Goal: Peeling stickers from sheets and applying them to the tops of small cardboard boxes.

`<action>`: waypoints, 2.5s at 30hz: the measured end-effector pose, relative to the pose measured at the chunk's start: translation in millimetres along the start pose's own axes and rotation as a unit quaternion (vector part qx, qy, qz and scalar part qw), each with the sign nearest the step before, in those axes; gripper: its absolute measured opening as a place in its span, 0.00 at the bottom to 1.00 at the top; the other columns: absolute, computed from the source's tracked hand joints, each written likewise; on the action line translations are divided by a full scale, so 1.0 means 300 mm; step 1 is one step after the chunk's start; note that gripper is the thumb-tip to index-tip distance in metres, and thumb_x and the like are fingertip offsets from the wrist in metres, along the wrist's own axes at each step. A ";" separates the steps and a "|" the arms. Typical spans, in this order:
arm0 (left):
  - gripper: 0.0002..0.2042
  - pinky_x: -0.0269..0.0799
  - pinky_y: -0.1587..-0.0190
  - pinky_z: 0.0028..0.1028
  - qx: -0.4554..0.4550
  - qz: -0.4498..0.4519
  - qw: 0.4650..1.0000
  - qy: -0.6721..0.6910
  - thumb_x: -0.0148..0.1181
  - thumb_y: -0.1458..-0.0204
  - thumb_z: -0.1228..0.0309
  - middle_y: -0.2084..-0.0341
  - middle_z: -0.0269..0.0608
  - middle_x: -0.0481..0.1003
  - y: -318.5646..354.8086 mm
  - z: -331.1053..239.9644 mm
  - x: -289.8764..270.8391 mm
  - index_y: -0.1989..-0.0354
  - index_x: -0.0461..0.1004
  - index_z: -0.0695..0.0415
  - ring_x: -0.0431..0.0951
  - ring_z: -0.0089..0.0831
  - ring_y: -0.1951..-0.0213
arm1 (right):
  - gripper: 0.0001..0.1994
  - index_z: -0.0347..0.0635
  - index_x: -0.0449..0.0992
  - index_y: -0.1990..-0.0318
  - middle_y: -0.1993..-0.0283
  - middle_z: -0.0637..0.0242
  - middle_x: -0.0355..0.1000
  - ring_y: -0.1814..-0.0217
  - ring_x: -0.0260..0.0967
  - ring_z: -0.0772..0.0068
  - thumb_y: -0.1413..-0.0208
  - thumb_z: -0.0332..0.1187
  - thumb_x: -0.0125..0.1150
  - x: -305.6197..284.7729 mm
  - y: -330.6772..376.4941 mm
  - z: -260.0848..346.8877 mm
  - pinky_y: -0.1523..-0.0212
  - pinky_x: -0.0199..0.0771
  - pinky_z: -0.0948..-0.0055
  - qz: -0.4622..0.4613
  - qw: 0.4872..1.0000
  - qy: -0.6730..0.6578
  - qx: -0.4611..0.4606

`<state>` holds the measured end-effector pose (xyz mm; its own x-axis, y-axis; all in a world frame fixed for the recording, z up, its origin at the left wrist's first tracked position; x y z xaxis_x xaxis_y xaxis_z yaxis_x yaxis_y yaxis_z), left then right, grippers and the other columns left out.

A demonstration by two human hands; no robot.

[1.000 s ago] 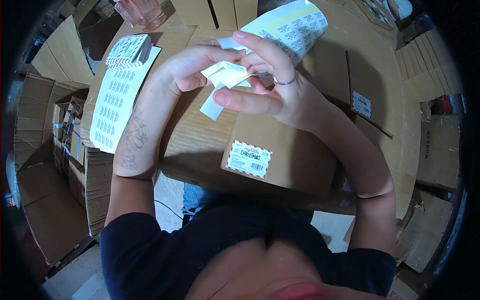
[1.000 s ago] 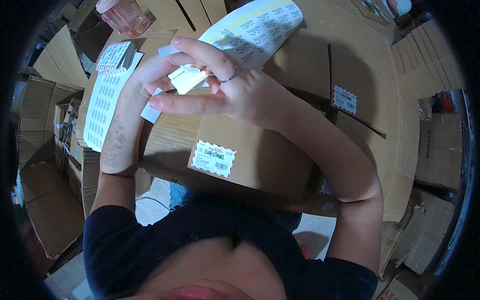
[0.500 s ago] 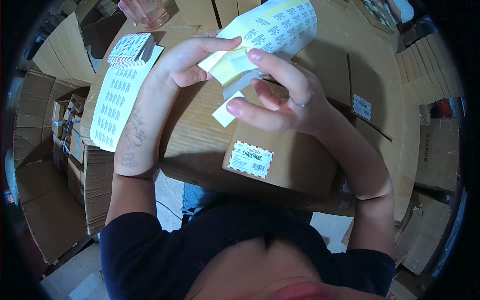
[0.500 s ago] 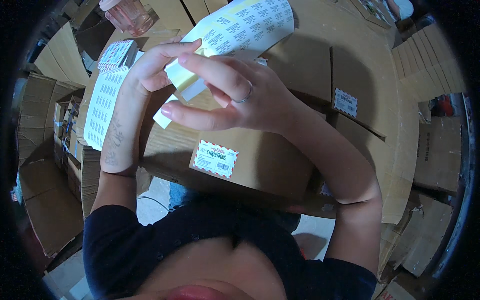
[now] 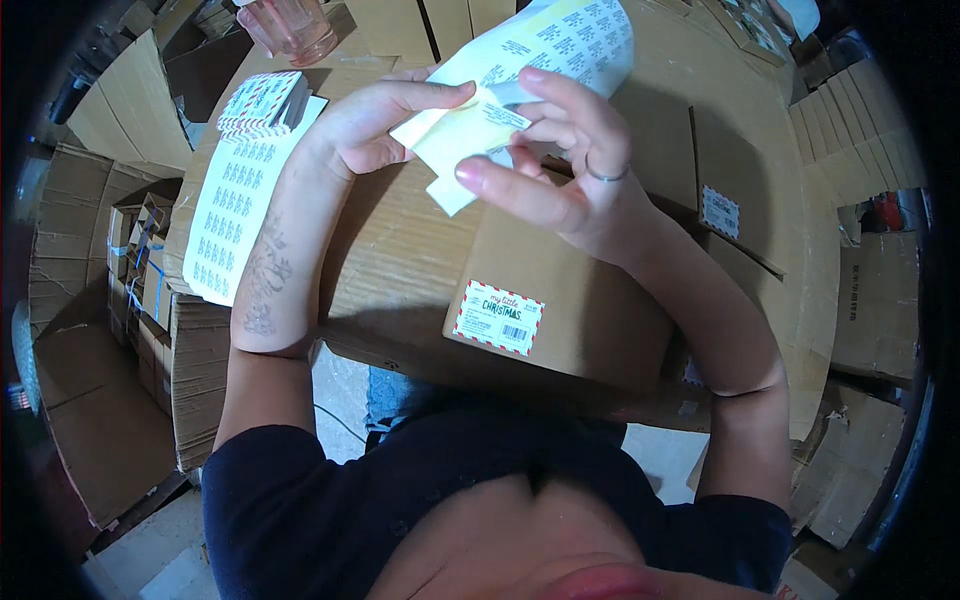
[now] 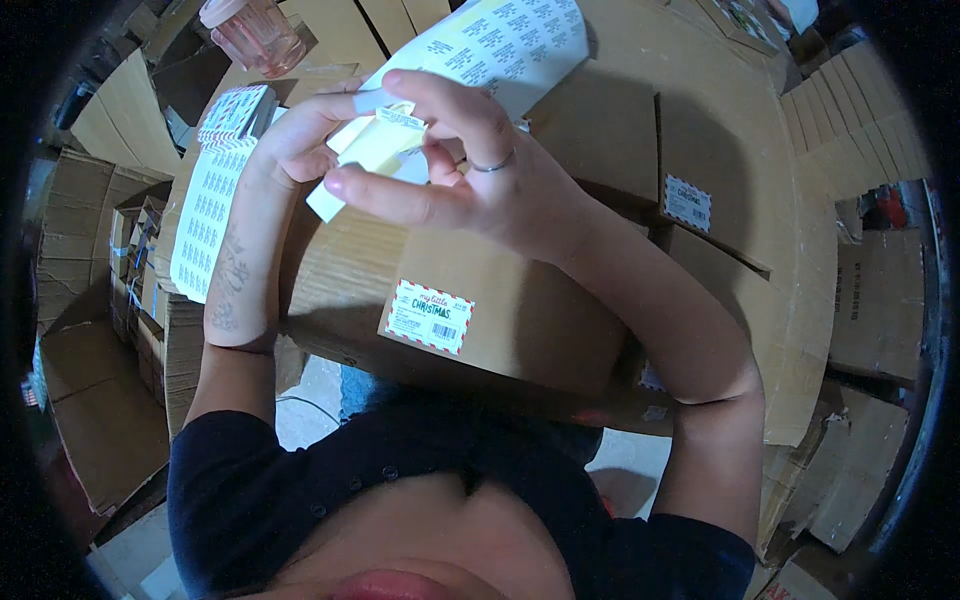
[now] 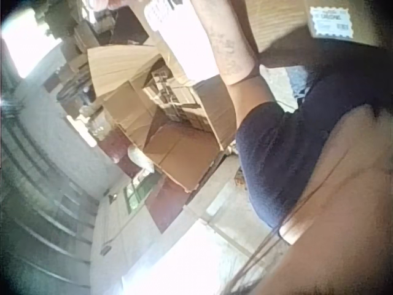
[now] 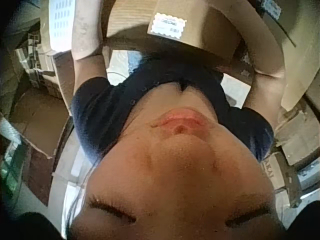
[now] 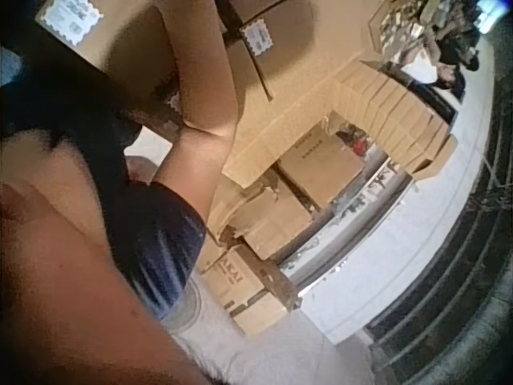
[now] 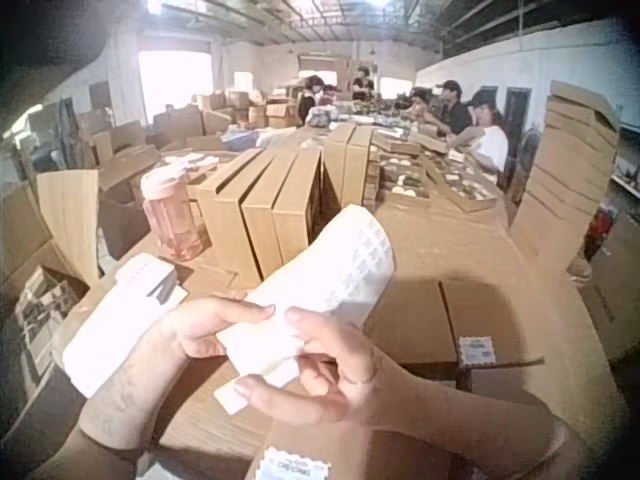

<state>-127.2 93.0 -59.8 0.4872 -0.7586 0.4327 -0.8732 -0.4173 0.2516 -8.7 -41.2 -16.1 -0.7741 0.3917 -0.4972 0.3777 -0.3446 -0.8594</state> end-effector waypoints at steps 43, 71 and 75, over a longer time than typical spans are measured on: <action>0.17 0.68 0.47 0.39 -0.122 -0.306 0.540 -0.774 0.54 0.48 0.66 0.52 0.51 0.75 0.127 -0.077 -0.201 0.51 0.72 0.60 0.74 0.46 0.48 | 0.34 0.40 0.60 0.37 0.74 0.70 0.69 0.75 0.63 0.84 0.54 0.30 0.66 -0.213 0.174 -0.315 0.78 0.59 0.80 0.184 0.773 -0.071 0.603; 0.18 0.67 0.46 0.39 -0.130 -0.285 0.562 -0.766 0.53 0.48 0.68 0.51 0.53 0.73 0.111 -0.071 -0.197 0.48 0.70 0.60 0.73 0.47 0.48 | 0.31 0.35 0.60 0.38 0.73 0.68 0.68 0.72 0.64 0.81 0.52 0.28 0.62 -0.183 0.213 -0.345 0.73 0.65 0.77 0.213 0.784 -0.025 0.583; 0.18 0.68 0.47 0.39 -0.121 -0.288 0.557 -0.769 0.54 0.47 0.67 0.51 0.53 0.74 0.120 -0.069 -0.204 0.49 0.70 0.60 0.74 0.47 0.49 | 0.33 0.35 0.57 0.36 0.73 0.66 0.68 0.72 0.67 0.78 0.51 0.30 0.63 -0.178 0.194 -0.341 0.70 0.69 0.74 0.238 0.790 -0.001 0.566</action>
<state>-188.4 134.8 -59.4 -0.0625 -0.1426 -0.9878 -0.4587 -0.8749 0.1553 106.6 5.0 -51.6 -0.6831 -0.0129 -0.7302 -0.0684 -0.9943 0.0816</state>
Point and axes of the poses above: each hand's wrist, its own y-axis away from the middle knuckle, its own x-axis out of the palm, z = x × y, the point moved 5 cm from there along -y, towards the middle knuckle
